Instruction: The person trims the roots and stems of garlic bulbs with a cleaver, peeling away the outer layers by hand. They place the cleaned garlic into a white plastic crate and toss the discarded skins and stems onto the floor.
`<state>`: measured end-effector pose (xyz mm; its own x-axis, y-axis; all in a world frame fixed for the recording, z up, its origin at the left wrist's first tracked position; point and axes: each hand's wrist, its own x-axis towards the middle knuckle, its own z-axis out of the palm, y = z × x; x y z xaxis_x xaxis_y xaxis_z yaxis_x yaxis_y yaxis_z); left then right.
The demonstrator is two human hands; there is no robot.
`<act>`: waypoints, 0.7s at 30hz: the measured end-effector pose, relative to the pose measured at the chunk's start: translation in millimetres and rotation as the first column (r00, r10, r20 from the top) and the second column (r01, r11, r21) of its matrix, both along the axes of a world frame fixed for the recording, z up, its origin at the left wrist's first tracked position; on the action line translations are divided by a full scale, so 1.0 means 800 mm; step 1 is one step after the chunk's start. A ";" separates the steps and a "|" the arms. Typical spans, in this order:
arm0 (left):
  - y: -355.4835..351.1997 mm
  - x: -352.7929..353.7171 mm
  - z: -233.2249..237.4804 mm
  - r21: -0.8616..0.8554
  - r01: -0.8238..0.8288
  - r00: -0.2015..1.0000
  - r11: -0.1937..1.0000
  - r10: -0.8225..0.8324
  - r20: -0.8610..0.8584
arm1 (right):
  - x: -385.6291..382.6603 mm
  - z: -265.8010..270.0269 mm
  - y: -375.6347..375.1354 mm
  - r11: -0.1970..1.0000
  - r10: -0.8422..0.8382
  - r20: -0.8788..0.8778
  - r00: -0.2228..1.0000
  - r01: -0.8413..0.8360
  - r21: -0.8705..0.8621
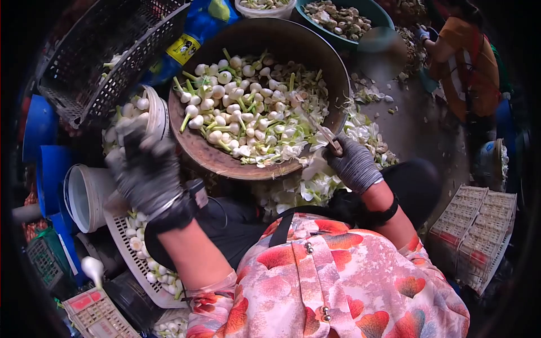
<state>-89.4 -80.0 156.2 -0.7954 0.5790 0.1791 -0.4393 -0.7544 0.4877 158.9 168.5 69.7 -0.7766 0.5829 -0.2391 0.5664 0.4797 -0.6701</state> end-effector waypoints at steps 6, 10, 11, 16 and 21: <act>0.105 -0.072 -0.225 -0.829 0.002 0.993 0.559 0.094 0.066 | 0.018 -0.003 0.033 0.976 -0.017 0.291 0.956 -0.047 0.213; 0.171 -0.075 -0.344 -0.843 -0.505 0.604 0.184 -0.623 -0.497 | 0.012 -0.004 0.045 0.989 -0.058 0.246 0.967 0.022 0.144; 0.186 -0.069 -0.367 -0.576 -0.790 0.272 0.209 -0.723 -0.636 | 0.010 -0.005 0.046 0.992 -0.055 0.219 0.974 0.029 0.121; 0.260 -0.045 -0.387 -0.680 -0.698 0.312 -0.225 -0.950 -0.006 | -0.003 -0.017 0.053 0.999 -0.047 0.175 0.983 0.043 0.027; 0.300 0.054 -0.367 -0.764 -0.602 0.084 -0.232 -0.970 0.228 | -0.020 -0.024 0.065 0.983 -0.144 0.121 0.982 0.155 -0.093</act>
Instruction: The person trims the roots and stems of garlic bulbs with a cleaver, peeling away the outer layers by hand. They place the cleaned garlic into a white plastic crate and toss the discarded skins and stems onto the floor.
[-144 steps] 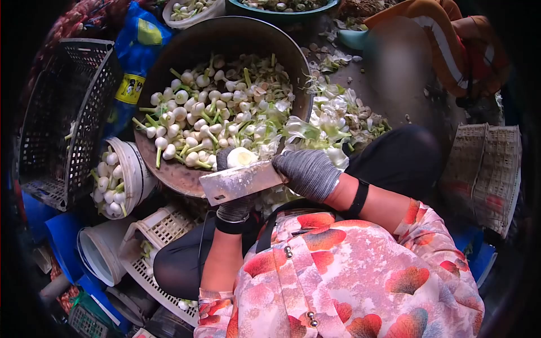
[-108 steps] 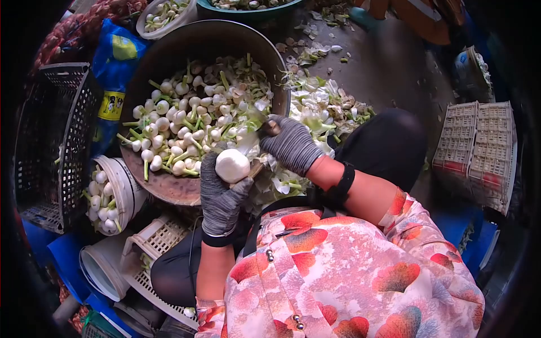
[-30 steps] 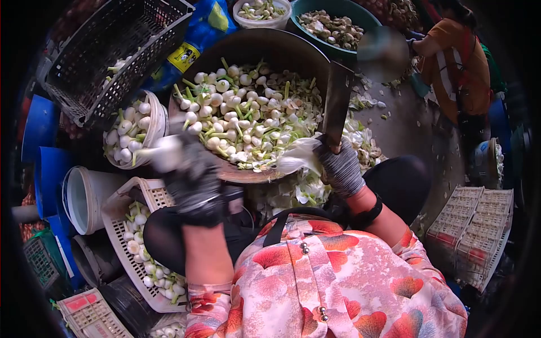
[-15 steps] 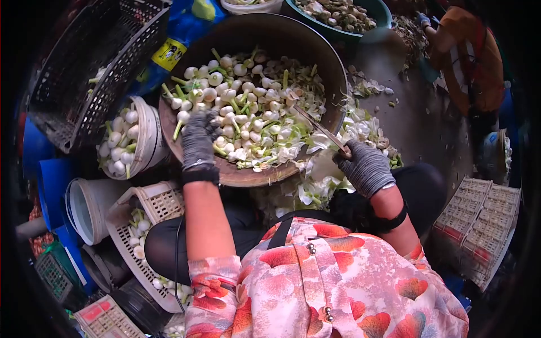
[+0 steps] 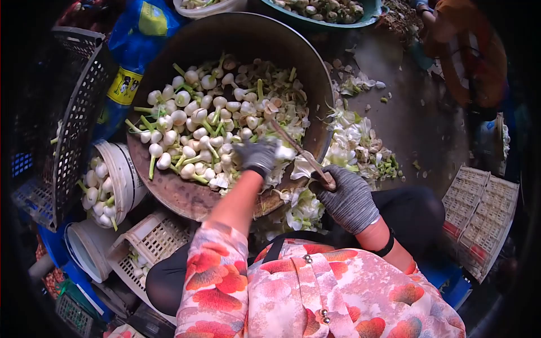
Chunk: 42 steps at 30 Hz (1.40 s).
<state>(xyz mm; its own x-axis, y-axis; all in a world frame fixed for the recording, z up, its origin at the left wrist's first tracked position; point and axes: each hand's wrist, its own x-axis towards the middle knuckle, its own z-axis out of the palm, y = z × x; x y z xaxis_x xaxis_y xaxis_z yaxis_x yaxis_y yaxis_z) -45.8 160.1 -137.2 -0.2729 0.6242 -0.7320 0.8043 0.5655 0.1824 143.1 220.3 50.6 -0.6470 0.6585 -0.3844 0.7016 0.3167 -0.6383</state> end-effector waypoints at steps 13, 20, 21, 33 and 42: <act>-0.014 0.079 -0.004 0.427 -0.307 0.886 0.850 0.092 0.454 | -0.034 -0.008 0.022 0.965 -0.210 -0.139 0.968 0.182 -0.191; -0.018 0.109 0.061 0.680 -0.390 0.870 0.621 0.006 0.494 | -0.023 -0.005 0.023 0.876 -0.457 -0.260 0.850 0.379 -0.300; -0.015 0.120 0.083 0.595 -0.443 0.777 0.670 -0.044 0.627 | -0.022 0.004 0.022 0.817 -0.561 -0.343 0.753 0.438 -0.375; -0.051 0.011 -0.006 0.316 -0.056 0.998 0.947 0.057 0.007 | 0.004 0.016 0.022 0.698 -0.711 -0.437 0.551 0.477 -0.535; -0.085 -0.007 -0.024 0.238 -0.499 0.842 0.833 0.402 0.361 | 0.012 0.002 0.018 0.726 -0.649 -0.407 0.642 0.365 -0.582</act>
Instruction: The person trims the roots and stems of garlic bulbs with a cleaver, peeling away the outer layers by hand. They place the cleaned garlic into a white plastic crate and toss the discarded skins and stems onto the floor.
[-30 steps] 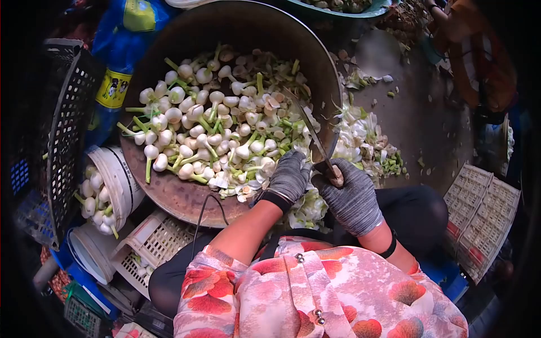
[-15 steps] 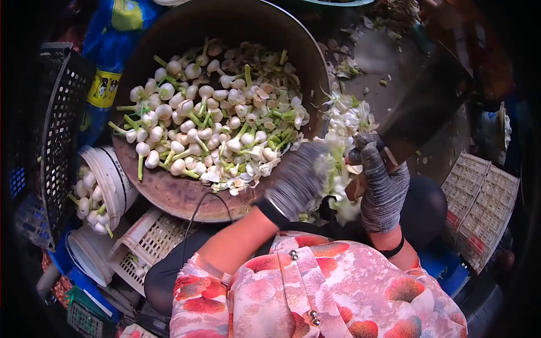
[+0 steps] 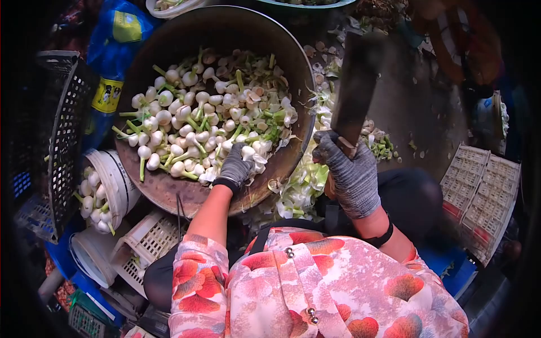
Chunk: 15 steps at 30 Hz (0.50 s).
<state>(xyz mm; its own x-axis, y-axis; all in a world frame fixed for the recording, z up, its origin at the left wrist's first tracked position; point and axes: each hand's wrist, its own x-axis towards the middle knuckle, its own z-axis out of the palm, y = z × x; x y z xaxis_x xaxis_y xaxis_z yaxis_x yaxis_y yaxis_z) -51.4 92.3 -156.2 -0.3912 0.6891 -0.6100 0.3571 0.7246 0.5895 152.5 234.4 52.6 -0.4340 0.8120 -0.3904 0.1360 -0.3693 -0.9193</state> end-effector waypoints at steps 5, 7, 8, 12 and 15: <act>0.001 0.002 0.064 0.327 -0.306 0.905 0.894 0.166 0.392 | -0.012 -0.002 -0.012 0.909 0.266 0.369 0.890 -0.359 0.211; 0.006 0.010 0.106 0.362 -0.417 0.827 0.834 0.184 0.531 | -0.016 -0.005 -0.016 0.817 0.375 0.450 0.811 -0.518 0.252; 0.001 0.011 0.113 0.400 -0.365 0.860 0.840 0.141 0.490 | -0.018 -0.009 -0.019 0.746 0.408 0.529 0.744 -0.606 0.276; -0.031 0.007 0.152 0.537 0.212 0.970 0.816 -0.242 -0.017 | -0.022 -0.005 -0.036 0.559 0.434 0.627 0.647 -0.739 0.375; -0.063 0.021 0.166 0.469 0.107 0.989 0.877 -0.143 0.041 | -0.020 0.001 -0.050 0.468 0.468 0.632 0.618 -0.780 0.416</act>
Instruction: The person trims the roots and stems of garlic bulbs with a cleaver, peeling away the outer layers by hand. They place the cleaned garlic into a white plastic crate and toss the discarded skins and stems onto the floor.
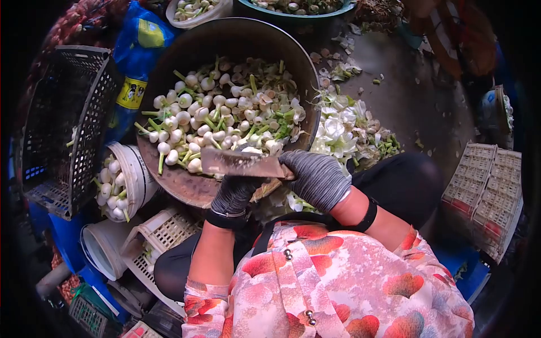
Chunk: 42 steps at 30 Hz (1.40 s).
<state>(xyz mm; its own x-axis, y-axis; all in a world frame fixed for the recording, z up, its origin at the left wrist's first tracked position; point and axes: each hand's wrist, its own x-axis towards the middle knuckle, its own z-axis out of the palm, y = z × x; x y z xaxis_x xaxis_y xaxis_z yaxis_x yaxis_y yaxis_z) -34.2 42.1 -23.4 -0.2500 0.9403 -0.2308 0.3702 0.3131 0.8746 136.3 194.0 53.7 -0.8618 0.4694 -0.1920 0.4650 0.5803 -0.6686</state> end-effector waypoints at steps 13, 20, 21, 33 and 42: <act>-0.056 0.023 -0.024 0.305 0.191 0.850 0.933 -0.001 -0.527 | 0.017 0.001 -0.043 0.986 0.154 -0.090 0.984 -0.147 0.077; -0.057 0.037 -0.016 0.387 -0.006 0.935 0.922 0.143 -0.325 | 0.022 -0.014 -0.045 0.982 0.176 -0.051 0.983 -0.172 0.078; -0.058 0.034 -0.011 0.355 0.003 0.917 0.935 0.139 -0.375 | 0.022 -0.018 -0.045 0.981 0.181 -0.071 0.981 -0.175 0.089; -0.020 0.051 0.070 0.227 -0.323 0.918 0.919 0.246 0.311 | 0.014 -0.039 -0.031 0.866 -0.346 -0.166 0.923 0.246 -0.436; -0.006 0.065 0.094 0.233 -0.111 0.864 0.966 0.210 -0.459 | 0.000 0.005 -0.039 0.551 -0.388 -0.092 0.917 0.150 -0.821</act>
<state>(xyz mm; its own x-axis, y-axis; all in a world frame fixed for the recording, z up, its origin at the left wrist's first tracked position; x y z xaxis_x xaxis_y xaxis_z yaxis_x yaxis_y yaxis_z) 18.1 37.4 52.2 -0.4336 0.8908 0.1362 0.7153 0.2483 0.6533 136.0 162.7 58.0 -0.7908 0.4508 -0.4140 0.2669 -0.3548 -0.8960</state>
